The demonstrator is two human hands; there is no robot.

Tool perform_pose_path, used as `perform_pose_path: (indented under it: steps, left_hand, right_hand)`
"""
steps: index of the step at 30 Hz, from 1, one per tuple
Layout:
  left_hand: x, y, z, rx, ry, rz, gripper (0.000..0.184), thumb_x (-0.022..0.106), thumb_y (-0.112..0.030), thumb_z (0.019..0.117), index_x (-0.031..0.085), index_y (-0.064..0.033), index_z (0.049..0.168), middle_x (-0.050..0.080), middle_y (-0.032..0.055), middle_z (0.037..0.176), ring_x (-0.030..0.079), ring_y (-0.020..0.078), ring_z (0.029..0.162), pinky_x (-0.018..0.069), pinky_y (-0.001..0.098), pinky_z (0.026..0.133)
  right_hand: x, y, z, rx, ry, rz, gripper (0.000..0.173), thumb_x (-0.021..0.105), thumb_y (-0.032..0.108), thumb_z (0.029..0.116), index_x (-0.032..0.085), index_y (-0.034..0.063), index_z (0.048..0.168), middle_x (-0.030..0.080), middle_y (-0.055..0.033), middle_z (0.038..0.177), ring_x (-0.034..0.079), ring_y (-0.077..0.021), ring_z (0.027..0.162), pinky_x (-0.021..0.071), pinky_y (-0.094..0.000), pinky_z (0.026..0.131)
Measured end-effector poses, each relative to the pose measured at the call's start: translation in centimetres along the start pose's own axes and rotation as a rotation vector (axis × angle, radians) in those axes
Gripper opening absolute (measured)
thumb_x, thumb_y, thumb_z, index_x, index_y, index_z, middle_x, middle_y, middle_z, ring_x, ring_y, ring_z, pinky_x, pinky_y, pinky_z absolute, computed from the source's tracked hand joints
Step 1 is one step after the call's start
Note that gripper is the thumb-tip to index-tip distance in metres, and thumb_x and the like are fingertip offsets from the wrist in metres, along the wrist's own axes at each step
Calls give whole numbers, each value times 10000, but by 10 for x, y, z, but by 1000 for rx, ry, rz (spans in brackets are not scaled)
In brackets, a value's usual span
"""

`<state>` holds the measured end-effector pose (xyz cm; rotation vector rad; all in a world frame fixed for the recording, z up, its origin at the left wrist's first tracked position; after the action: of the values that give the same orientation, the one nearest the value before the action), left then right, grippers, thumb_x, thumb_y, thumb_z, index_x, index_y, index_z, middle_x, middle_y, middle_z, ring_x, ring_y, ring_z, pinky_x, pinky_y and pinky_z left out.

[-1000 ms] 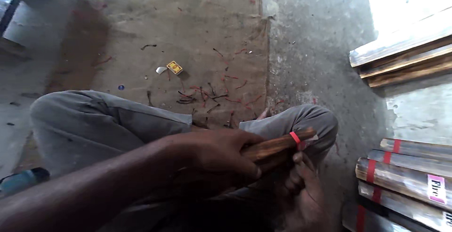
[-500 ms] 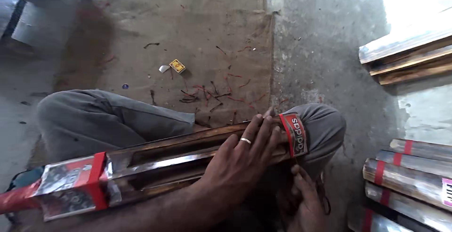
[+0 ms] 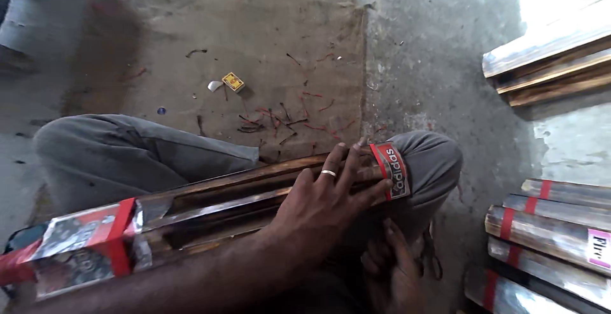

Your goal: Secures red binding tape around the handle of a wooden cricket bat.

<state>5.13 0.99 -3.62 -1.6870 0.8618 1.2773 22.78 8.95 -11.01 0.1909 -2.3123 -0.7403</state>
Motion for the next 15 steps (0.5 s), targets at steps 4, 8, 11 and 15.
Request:
perform_pose_path:
  steps: [4,8,11,15]
  left_hand:
    - [-22,20,11,-22,124,-212,752,695,-401,872,338,-606,1503,387,106,1609,534,398,1315,566,566,739]
    - [-50,35,16,-21,428,-620,931,839,-366,749,351,-583,1512,637,-58,1255,669,182,912,580,519,656]
    - [-49,34,17,-30,630,-991,970,830,-243,807,295,-639,1513,702,-19,1088,683,132,829,601,447,651]
    - [-32,38,17,-22,644,-1152,884,781,-145,862,369,-558,1527,698,-1,1173,687,132,900,601,416,743]
  right_hand:
    - [19,9,4,-77,139,-97,154,549,213,1053,637,110,1129,436,46,609,437,-44,479,423,-227,457]
    - [55,32,-7,-210,164,-181,131,579,215,1034,670,138,1089,490,48,607,470,-30,482,437,-217,460]
    - [65,43,-9,-258,155,-169,109,631,217,996,695,153,1057,506,45,605,481,-39,472,453,-236,451]
    - [59,40,0,-256,117,-192,109,600,168,1000,681,127,1061,442,56,586,435,-36,460,419,-229,434]
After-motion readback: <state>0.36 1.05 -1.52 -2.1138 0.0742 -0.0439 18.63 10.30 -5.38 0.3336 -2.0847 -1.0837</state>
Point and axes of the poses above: each hand's wrist, its own z-axis towards the middle knuckle, its own x-axis out of the palm, y = z × x, the point moved 5 cm from there along z, towards the middle knuckle
